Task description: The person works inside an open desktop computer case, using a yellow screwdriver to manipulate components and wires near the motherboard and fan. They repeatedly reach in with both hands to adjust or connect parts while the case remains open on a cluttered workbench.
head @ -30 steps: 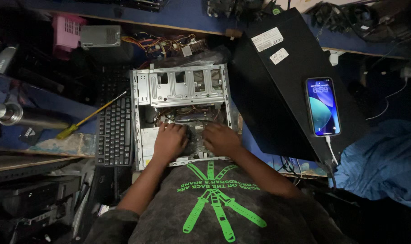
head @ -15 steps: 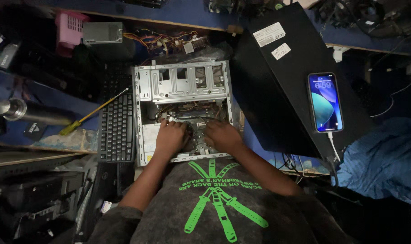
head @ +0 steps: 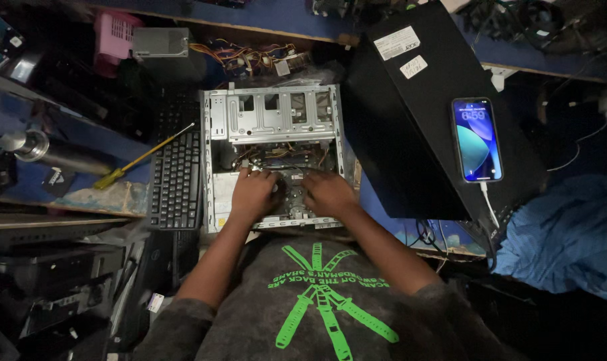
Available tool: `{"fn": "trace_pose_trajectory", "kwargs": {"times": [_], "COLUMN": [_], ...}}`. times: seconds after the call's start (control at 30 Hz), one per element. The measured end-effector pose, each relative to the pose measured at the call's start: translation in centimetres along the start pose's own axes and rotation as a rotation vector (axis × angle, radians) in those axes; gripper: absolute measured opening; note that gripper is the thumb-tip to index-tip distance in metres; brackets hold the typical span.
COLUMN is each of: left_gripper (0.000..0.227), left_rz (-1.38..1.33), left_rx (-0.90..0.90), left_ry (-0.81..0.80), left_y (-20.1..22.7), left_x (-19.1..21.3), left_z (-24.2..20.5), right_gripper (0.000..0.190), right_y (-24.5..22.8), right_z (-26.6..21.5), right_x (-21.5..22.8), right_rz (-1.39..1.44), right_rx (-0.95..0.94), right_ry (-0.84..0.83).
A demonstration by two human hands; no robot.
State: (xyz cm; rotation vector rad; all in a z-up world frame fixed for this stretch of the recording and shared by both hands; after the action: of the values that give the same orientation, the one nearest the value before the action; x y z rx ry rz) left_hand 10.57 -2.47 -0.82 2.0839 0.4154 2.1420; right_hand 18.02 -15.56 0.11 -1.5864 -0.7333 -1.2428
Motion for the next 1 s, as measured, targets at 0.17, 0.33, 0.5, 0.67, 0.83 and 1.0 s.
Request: {"fn": "trace_pose_trajectory", "kwargs": {"times": [0.17, 0.33, 0.5, 0.67, 0.83, 1.0], "left_gripper": [0.025, 0.02, 0.021, 0.021, 0.018, 0.019], "left_rz": [0.049, 0.07, 0.1, 0.089, 0.105, 0.083], "left_rx": [-0.017, -0.006, 0.011, 0.0, 0.009, 0.015], "left_ry": [-0.002, 0.009, -0.008, 0.003, -0.017, -0.005], "left_y": [-0.3, -0.5, -0.7, -0.5, -0.3, -0.3], "left_x": [-0.9, -1.4, -2.1, -2.0, -1.6, -1.3], "left_z": [0.1, -0.1, 0.0, -0.1, -0.1, -0.1], "right_gripper": [0.034, 0.031, 0.037, 0.044, 0.046, 0.037], "right_y": [0.1, 0.3, 0.4, 0.7, 0.7, 0.9], "right_z": [-0.3, -0.2, -0.2, -0.1, -0.1, 0.0], "right_x": [-0.6, -1.2, -1.6, -1.8, -1.7, -2.2], "right_rz": [-0.017, -0.049, -0.098, -0.095, -0.115, -0.127], "right_rx": [-0.005, -0.042, -0.052, -0.115, -0.111, -0.111], "right_ry": [-0.025, -0.08, -0.089, -0.13, -0.124, -0.145]}}
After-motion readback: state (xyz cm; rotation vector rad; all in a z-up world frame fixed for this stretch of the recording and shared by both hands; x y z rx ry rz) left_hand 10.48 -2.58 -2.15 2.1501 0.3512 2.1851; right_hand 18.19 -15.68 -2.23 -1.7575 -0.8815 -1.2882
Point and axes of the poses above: each hand's wrist, its own z-axis towards the middle knuckle, its own x-axis out of the back of the hand, y = z × x, the point moved 8 cm from there along z, towards the middle knuckle, and after that the axes turned 1 degree about -z, right-handed, at the moved point
